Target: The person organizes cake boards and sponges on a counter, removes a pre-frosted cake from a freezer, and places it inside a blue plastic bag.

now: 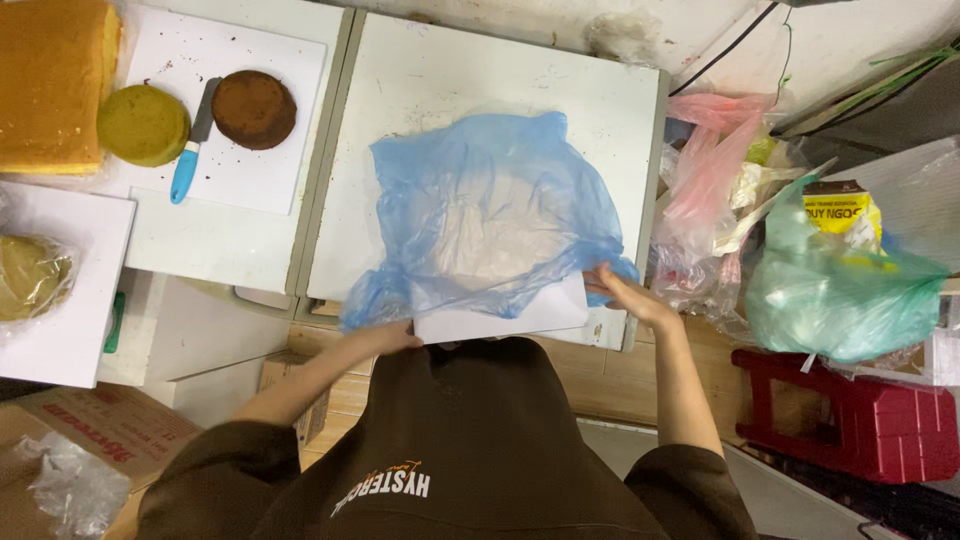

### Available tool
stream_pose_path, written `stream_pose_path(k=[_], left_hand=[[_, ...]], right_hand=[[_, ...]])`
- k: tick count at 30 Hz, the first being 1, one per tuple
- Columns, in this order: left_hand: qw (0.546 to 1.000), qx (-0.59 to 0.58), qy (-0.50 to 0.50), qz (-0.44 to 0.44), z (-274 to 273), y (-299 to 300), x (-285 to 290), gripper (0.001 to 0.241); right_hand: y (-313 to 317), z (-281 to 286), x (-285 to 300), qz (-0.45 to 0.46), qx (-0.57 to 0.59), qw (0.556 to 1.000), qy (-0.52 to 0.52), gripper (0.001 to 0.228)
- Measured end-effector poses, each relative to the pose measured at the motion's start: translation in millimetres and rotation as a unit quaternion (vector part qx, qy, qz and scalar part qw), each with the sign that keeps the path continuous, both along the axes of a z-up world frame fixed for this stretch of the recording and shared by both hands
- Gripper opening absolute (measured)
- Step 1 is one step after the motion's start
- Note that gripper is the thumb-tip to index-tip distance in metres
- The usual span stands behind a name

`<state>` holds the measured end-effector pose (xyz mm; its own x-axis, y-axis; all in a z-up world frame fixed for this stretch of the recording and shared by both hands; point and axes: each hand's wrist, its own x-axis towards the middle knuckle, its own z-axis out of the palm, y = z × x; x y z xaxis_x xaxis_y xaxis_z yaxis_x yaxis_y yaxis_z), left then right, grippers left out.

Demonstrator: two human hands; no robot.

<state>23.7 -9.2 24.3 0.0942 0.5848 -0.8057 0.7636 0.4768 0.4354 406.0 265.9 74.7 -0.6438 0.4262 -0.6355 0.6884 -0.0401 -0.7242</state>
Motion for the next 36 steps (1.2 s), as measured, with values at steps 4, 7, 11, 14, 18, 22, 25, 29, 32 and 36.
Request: stream_pose_path(k=[4,7,11,14,18,22,25,29,32,36], left_hand=[[0.989,0.145,0.021,0.000,82.6,5.5,12.1,0.076],[0.924,0.375,-0.068,0.021,108.8,29.1,-19.7,0.081],[0.911,0.339,-0.137,0.191,96.3,67.4,-49.5,0.086],[0.892,0.352,-0.108,0.264,72.5,95.1,-54.0,0.086],[0.887,0.398,-0.033,0.230,59.6,112.8,-54.9,0.075],[0.818,0.444,-0.078,0.357,56.2,106.2,-47.6,0.024],[0.762,0.539,-0.057,0.355,65.3,84.1,-35.5,0.013],[0.752,0.567,0.010,0.337,86.5,24.0,11.6,0.016],[0.740,0.597,-0.001,0.311,103.7,-9.9,45.1,0.012],[0.743,0.576,-0.051,0.336,117.2,-22.0,60.2,0.007]], right_hand=[[20.7,38.9,-13.8,0.012,-0.058,0.998,-0.035,0.116],[48.2,46.9,-25.1,-0.004,-0.072,0.996,-0.058,0.113],[74.4,20.4,-53.4,-0.016,-0.059,0.998,0.015,0.105],[76.3,-5.3,-62.3,-0.048,-0.011,0.999,0.013,0.094],[71.0,-42.0,-59.1,-0.075,0.062,0.993,0.069,0.077],[52.1,-64.3,-43.4,-0.115,0.038,0.976,0.179,0.062],[10.3,-61.6,-29.5,-0.267,0.054,0.940,0.207,0.049],[-85.7,-48.8,-15.1,-0.487,-0.021,0.837,0.248,0.045],[-152.7,-43.7,-21.1,-0.497,-0.187,0.812,0.245,0.053],[-173.8,-69.2,-46.8,-0.476,-0.311,0.785,0.246,0.054]])
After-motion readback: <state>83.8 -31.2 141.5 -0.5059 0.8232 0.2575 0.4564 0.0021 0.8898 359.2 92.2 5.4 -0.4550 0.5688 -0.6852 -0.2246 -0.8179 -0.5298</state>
